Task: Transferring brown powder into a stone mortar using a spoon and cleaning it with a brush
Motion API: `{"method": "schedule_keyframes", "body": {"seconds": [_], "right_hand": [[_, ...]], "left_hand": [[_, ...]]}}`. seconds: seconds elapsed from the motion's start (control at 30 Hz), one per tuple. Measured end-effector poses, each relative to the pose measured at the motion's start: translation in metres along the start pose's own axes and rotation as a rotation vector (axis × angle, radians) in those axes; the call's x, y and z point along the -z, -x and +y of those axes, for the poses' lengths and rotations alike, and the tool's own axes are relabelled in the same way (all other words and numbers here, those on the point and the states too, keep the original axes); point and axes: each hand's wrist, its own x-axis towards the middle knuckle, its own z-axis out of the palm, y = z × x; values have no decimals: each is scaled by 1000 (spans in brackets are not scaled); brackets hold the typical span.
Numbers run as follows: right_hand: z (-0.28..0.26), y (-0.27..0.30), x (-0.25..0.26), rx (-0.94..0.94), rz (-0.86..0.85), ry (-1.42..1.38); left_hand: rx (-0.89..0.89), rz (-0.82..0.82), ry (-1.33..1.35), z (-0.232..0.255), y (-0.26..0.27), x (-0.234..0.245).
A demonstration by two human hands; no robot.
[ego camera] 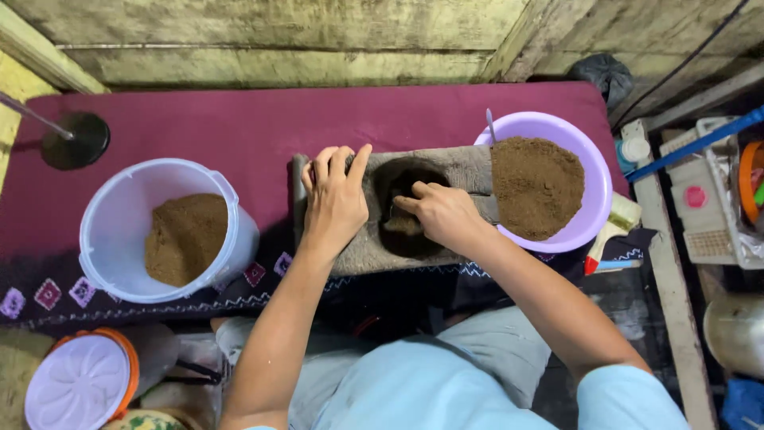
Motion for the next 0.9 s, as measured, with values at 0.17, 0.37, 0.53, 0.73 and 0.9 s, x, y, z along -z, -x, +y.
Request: {"method": "schedule_keyframes", "body": {"seconds": [0.17, 0.37, 0.53, 0.73, 0.9], "right_hand": [[7, 16, 15, 116, -174, -311], [26, 13, 15, 117, -172, -102], [34, 23, -9, 42, -209, -68], [42, 24, -43, 193, 163, 413], [35, 16, -54, 238, -46, 572]], "left_hand": [[19, -10, -16, 1, 11, -6], [9, 6, -39, 2, 3, -2], [17, 11, -46, 1, 6, -5], [14, 11, -52, -1, 6, -8], [20, -1, -36, -3, 4, -9]]}}
